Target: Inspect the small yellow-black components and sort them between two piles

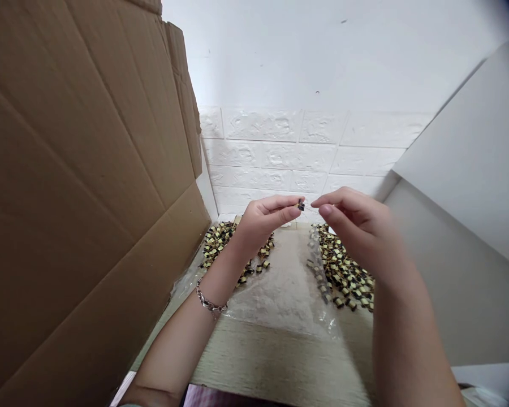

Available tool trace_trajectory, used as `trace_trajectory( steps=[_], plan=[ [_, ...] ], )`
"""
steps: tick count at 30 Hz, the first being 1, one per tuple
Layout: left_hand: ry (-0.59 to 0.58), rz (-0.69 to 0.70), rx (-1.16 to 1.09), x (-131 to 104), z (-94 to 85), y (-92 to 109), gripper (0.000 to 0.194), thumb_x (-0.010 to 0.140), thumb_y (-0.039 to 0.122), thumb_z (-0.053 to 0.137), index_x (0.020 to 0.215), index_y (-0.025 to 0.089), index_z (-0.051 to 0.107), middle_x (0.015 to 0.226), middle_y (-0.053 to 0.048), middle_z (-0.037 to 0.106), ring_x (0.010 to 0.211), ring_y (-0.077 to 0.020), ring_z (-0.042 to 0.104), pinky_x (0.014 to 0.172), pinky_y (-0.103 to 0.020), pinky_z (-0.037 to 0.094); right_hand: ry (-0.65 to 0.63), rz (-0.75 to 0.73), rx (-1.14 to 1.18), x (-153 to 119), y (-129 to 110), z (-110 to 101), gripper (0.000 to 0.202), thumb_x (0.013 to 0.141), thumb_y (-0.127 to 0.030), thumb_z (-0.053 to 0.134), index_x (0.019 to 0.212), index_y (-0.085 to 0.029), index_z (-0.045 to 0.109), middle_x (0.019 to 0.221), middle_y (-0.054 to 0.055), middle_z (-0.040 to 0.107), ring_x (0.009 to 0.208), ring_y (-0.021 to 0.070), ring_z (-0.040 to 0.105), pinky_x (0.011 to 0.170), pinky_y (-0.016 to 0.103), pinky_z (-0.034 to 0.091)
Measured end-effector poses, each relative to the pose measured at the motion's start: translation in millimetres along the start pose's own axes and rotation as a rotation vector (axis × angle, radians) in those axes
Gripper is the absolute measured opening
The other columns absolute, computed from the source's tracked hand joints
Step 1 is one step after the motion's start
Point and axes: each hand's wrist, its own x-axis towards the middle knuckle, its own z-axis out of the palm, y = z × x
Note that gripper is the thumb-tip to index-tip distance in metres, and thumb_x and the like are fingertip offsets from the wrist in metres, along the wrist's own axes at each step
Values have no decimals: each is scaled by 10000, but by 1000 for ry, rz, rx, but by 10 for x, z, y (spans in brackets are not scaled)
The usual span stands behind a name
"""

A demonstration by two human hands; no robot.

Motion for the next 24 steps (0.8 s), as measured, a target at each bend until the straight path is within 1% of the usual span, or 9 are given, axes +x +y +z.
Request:
trace_trajectory(
  steps=[5, 8, 10, 13, 17, 20, 22, 24],
  plan=[
    [13, 30, 58, 7, -13, -34, 194, 658, 288, 662, 848, 250, 671, 928, -4, 646, 915, -154, 544, 839, -304, 384, -69, 112, 48, 19, 16, -11, 220, 799, -366, 494, 767, -178, 604, 672, 5, 544, 589, 95, 451, 509, 214, 340],
    [14, 67, 96, 9, -18, -39, 184, 675, 288, 650, 857, 266, 667, 934, 7, 641, 890, -135, 546, 817, -282, 396, -98, 213, 152, 30, 56, -10, 263, 786, -410, 495, 767, -171, 603, 629, -3, 504, 536, 80, 413, 451, 197, 306],
    [34, 116, 153, 10, -16, -37, 176, 679, 287, 647, 852, 266, 666, 928, 7, 637, 880, -128, 546, 808, -272, 402, -98, 279, 251, 39, 87, 7, 293, 778, -440, 493, 770, -169, 605, 632, -3, 490, 523, 75, 405, 431, 190, 289],
    [105, 217, 273, 11, -8, -38, 182, 672, 289, 652, 849, 246, 666, 908, -8, 634, 863, -130, 547, 806, -276, 408, -69, 356, 387, 62, 128, 65, 317, 764, -463, 495, 770, -170, 616, 655, -1, 496, 522, 68, 407, 448, 191, 301],
    [224, 324, 378, 12, 9, -47, 187, 672, 289, 651, 850, 232, 660, 899, -19, 632, 852, -130, 543, 791, -283, 418, -41, 448, 506, 100, 161, 169, 340, 726, -479, 530, 687, -152, 616, 611, -2, 485, 486, 59, 373, 446, 204, 282],
    [306, 398, 449, 11, 25, -48, 176, 669, 273, 655, 838, 222, 657, 854, -15, 628, 808, -114, 534, 762, -265, 425, -18, 476, 618, 117, 177, 229, 320, 688, -460, 582, 626, -147, 603, 593, -11, 471, 472, 53, 360, 446, 209, 276],
    [333, 438, 479, 10, 34, -50, 167, 666, 261, 658, 826, 213, 655, 838, -15, 625, 801, -111, 533, 753, -260, 429, -14, 483, 715, 122, 187, 258, 289, 672, -439, 609, 645, -151, 615, 583, -23, 452, 468, 48, 357, 453, 208, 281],
    [340, 461, 491, 11, 40, -56, 158, 665, 256, 658, 814, 204, 651, 837, -18, 626, 813, -116, 540, 759, -265, 432, -20, 497, 812, 124, 195, 283, 258, 668, -415, 624, 713, -161, 639, 565, -34, 430, 466, 45, 356, 459, 204, 284]
  ],
)
